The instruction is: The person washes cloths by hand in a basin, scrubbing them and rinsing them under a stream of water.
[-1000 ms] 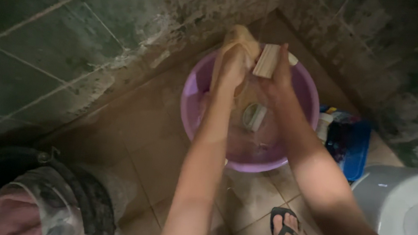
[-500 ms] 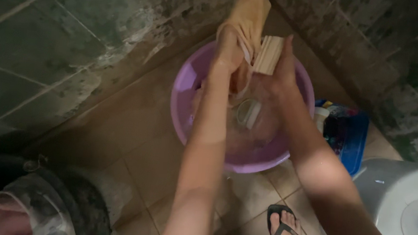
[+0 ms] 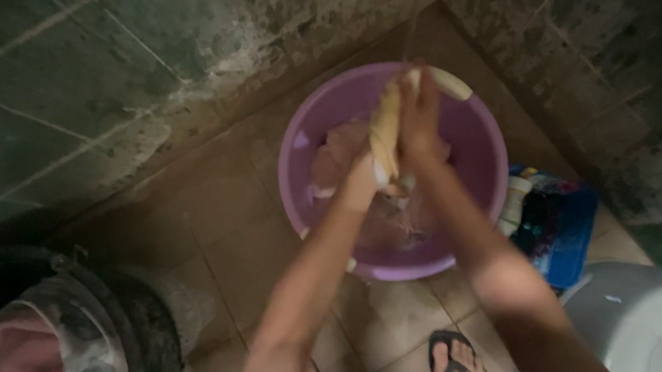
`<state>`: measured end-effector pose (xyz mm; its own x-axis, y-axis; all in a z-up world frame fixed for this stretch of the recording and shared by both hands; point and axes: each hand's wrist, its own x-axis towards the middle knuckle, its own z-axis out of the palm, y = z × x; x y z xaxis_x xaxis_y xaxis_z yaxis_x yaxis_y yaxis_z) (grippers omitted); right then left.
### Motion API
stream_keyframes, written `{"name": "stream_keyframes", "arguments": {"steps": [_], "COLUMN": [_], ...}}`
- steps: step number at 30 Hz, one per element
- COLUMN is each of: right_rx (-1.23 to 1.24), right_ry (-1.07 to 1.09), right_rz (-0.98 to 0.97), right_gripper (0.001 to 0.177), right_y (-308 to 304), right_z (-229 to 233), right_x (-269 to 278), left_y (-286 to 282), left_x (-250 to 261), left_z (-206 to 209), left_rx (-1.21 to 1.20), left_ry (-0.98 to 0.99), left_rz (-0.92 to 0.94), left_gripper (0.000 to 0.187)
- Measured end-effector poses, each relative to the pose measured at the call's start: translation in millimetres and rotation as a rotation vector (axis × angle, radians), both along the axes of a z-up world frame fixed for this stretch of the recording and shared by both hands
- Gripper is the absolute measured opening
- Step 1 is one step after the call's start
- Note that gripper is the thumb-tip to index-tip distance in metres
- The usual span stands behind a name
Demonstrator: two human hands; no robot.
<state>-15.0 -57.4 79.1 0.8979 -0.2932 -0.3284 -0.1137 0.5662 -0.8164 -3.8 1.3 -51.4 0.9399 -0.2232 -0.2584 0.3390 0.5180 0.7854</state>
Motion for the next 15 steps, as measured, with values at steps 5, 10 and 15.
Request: {"name": "stream_keyframes", "arguments": {"steps": [5, 10, 15], "right_rx": [-0.237, -0.698, -0.276], "right_ry": [-0.037, -0.213, 0.039], "right_rz": [0.077, 0.005, -0.065], "right_gripper": [0.050, 0.049, 0.048], "right_y": [0, 11, 9], "right_z": [-31, -38, -47], "right_x": [-35, -64, -54], "left_y": [17, 33, 32], "left_x": [-34, -32, -56], "left_z": [-2, 7, -1], "left_rx": [0.076, 0.094, 0.123], "left_ry": [0.038, 0.025, 0.049], "left_rz": [-0.038, -0.048, -0.095], "left_gripper": [0.034, 0.033, 0.033]}}
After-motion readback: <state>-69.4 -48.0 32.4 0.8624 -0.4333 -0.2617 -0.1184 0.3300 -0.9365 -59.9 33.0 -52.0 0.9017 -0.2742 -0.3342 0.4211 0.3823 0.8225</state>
